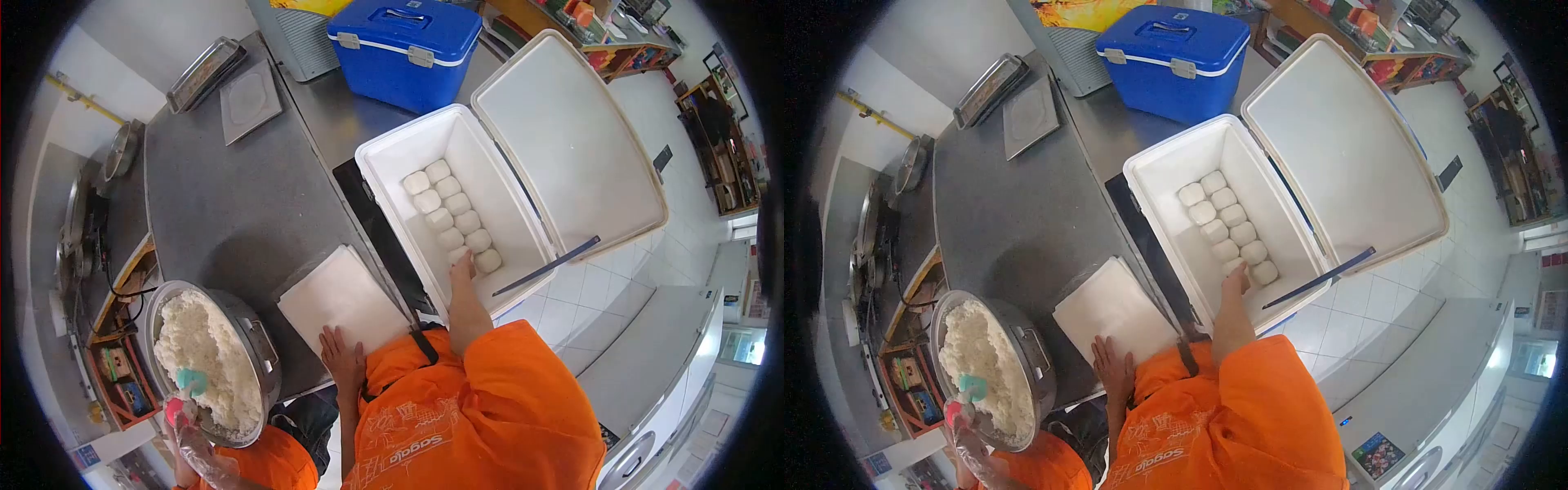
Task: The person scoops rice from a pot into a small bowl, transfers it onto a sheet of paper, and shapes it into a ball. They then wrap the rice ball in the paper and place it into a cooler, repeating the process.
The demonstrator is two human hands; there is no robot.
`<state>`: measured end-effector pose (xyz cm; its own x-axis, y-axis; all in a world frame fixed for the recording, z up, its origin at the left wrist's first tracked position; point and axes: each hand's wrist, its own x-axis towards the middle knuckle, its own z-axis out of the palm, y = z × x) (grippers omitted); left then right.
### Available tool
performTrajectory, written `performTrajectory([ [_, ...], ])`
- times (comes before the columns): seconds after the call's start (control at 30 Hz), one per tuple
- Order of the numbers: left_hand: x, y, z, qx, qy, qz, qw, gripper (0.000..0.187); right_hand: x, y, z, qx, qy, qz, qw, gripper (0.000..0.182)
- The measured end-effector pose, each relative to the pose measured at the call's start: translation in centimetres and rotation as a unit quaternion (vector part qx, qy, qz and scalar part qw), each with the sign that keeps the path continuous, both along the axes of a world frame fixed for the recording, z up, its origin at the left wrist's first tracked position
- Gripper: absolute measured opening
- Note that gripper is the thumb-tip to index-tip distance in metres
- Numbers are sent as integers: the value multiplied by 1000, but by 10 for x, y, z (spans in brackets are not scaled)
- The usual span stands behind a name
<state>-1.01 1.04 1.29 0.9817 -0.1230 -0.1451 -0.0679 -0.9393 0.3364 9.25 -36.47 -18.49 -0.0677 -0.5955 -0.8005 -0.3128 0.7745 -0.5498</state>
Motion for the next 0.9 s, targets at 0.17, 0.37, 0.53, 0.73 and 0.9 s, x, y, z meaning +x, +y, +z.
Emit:
performTrajectory([
  [0.17, 2, -3, -2, 6, -3, 7, 1000, 69, 11, 0, 18, 65, -10, -44, 997, 81],
  [0.37, 2, -1, 1, -25, -24, 17, 999, 68, 28, 6, 64, 99, 17, -107, 989, 78],
  [0.53, -7, 12, 4, -42, -105, 4, 994, 56, 10, -13, -9, 158, 113, -140, 971, 50],
  [0.73, -13, 33, 9, -119, -102, -63, 986, 47, 101, 23, 98, -380, -111, 41, 917, 25],
  [0.9, -2, 30, 19, -113, -65, -55, 990, 52, 58, 197, 353, -82, -484, 675, 551, 16],
])
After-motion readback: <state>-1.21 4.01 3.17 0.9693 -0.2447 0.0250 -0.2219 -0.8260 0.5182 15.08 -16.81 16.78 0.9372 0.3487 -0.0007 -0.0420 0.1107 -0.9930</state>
